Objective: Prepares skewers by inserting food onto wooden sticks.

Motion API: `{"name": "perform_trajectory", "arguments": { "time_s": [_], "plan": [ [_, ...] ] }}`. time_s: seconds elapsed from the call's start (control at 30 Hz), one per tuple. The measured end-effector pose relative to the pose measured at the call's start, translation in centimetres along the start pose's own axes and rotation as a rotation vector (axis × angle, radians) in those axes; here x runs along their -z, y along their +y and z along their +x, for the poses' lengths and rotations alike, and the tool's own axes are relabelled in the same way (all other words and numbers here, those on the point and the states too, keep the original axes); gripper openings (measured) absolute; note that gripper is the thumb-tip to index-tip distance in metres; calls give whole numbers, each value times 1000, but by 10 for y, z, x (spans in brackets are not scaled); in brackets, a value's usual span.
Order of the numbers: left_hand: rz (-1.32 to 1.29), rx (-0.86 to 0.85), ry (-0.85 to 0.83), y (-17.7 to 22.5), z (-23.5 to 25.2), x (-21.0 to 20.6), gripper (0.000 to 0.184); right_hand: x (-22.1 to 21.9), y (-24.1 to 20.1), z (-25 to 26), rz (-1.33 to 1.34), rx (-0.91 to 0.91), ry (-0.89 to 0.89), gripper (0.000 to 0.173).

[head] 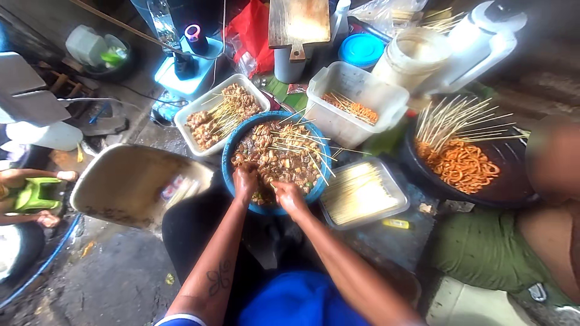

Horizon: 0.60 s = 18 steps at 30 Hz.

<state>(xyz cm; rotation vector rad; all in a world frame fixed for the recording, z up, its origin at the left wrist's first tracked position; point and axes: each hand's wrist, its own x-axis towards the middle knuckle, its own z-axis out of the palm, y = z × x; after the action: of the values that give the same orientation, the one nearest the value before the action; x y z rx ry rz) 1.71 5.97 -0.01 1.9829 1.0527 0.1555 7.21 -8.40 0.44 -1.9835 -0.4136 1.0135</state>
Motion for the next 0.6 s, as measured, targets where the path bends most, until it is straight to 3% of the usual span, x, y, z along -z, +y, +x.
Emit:
{"name": "perform_trajectory", "arguments": {
  "time_s": [0.2,0.33,0.4,0.47,0.6],
  "plan": [
    [-70,-74,-97,1,13,-8,26,7,7,11,61,-33,57,35],
    [266,-193,-166,-3,32,-20,27,23,12,9,58,-90,105,37],
    [308,-154,-189,-7,35,-21,24,26,15,7,68,-89,103,38],
    [185,-61,-176,-6,37,-17,22,27,14,2,58,-65,94,36],
    [-333,119,-119,-6,37,-10,22,27,6,-2,13,-21,70,34]
  ]
}}
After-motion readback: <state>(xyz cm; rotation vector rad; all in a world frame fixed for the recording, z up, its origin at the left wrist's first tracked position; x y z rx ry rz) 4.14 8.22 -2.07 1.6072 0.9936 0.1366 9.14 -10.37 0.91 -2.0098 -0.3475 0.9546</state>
